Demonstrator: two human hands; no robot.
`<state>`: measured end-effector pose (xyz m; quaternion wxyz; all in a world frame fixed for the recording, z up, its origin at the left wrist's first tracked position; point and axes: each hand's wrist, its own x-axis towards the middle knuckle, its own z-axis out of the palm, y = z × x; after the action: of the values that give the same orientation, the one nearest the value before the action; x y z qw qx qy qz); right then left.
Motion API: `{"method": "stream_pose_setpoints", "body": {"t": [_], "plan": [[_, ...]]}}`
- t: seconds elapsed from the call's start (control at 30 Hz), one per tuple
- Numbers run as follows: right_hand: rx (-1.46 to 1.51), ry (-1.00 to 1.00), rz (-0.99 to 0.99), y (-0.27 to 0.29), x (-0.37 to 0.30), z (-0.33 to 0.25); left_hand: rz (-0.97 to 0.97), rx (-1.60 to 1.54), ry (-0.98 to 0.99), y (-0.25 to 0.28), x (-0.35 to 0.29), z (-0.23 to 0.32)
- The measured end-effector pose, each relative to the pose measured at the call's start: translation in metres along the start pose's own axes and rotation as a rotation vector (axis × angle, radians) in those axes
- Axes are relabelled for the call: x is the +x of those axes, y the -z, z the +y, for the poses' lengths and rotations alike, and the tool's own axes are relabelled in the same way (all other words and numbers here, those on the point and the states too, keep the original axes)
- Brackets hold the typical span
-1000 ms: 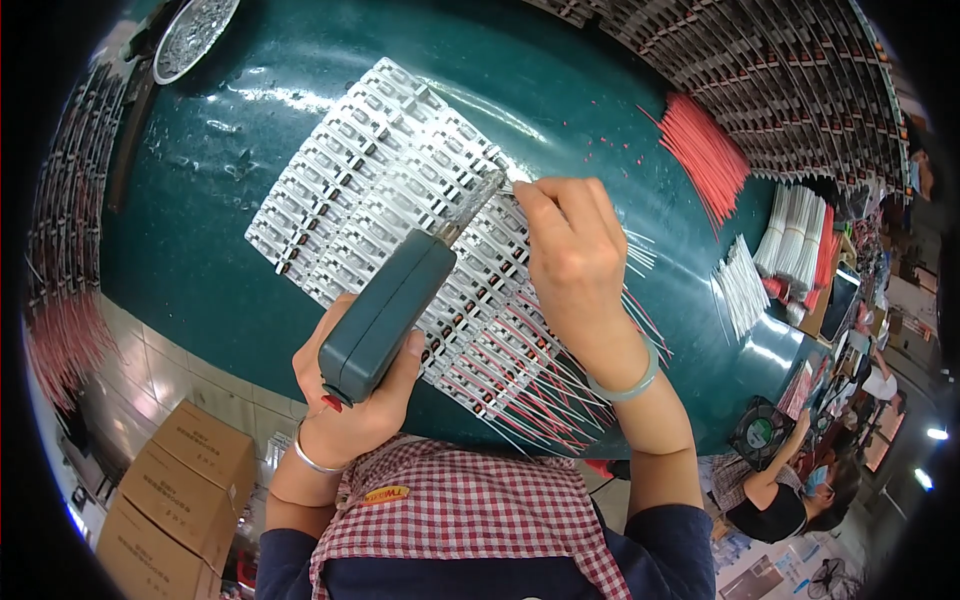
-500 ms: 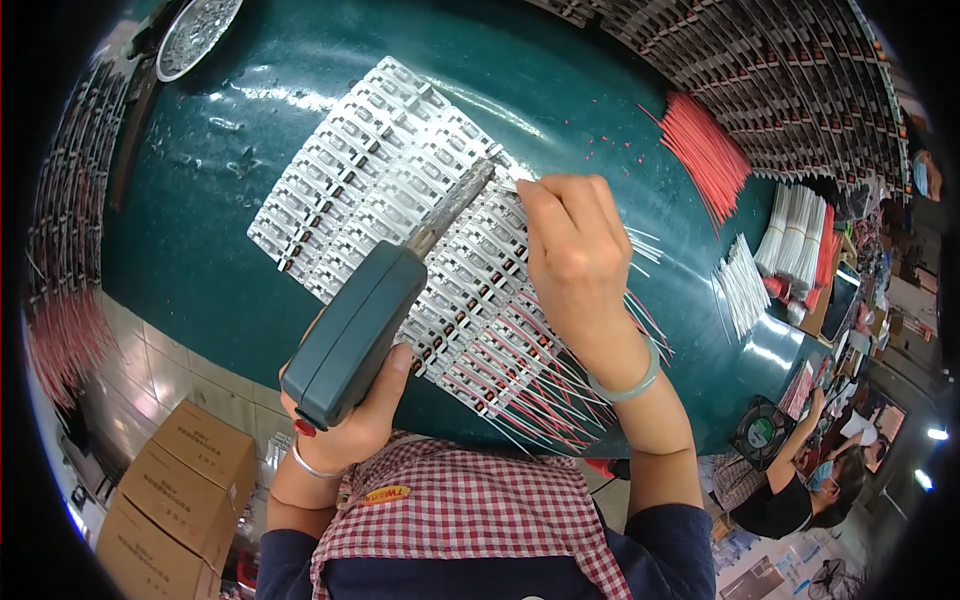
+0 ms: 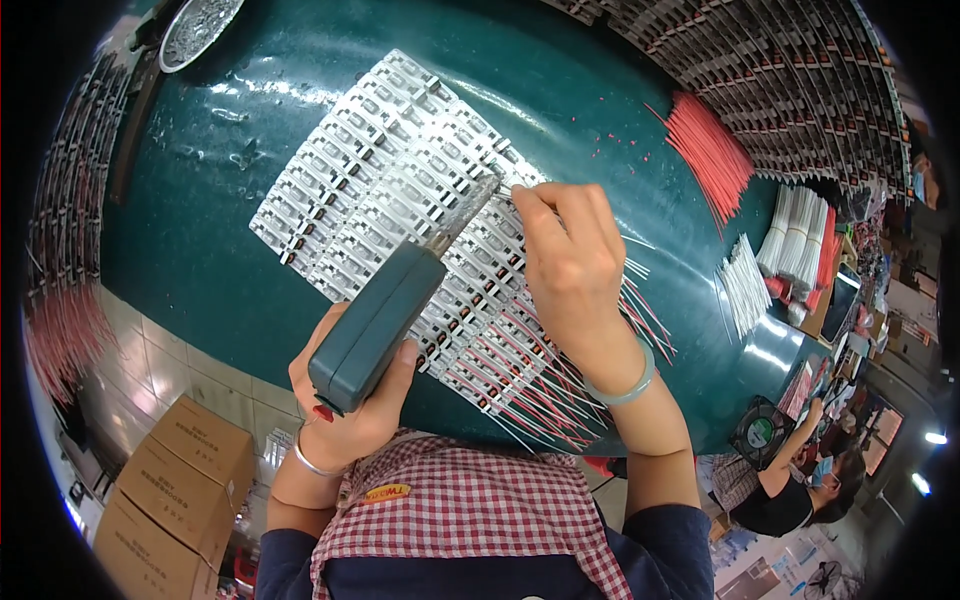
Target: The person solders multiple wires onto a sequence of electronic components on a circuit board using a soldering iron.
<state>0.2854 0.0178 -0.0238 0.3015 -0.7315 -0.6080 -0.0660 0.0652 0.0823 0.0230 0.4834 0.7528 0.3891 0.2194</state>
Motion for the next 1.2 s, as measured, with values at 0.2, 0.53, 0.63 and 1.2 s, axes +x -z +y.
{"method": "stream_pose_setpoints", "body": {"t": [0.2,0.53,0.63,1.2], "plan": [[-0.012,0.003,0.007,-0.002,0.000,-0.002,-0.014,-0.003,0.029,0.001,0.001,0.003],[-0.037,0.005,0.019,-0.004,0.002,-0.003,0.028,0.079,0.014,0.005,-0.008,-0.002],[-0.043,0.009,0.029,-0.005,0.002,-0.002,0.074,0.010,0.132,0.006,-0.014,-0.002],[0.011,0.022,0.057,-0.008,-0.005,-0.014,0.055,0.107,-0.060,0.011,-0.013,0.000]]}}
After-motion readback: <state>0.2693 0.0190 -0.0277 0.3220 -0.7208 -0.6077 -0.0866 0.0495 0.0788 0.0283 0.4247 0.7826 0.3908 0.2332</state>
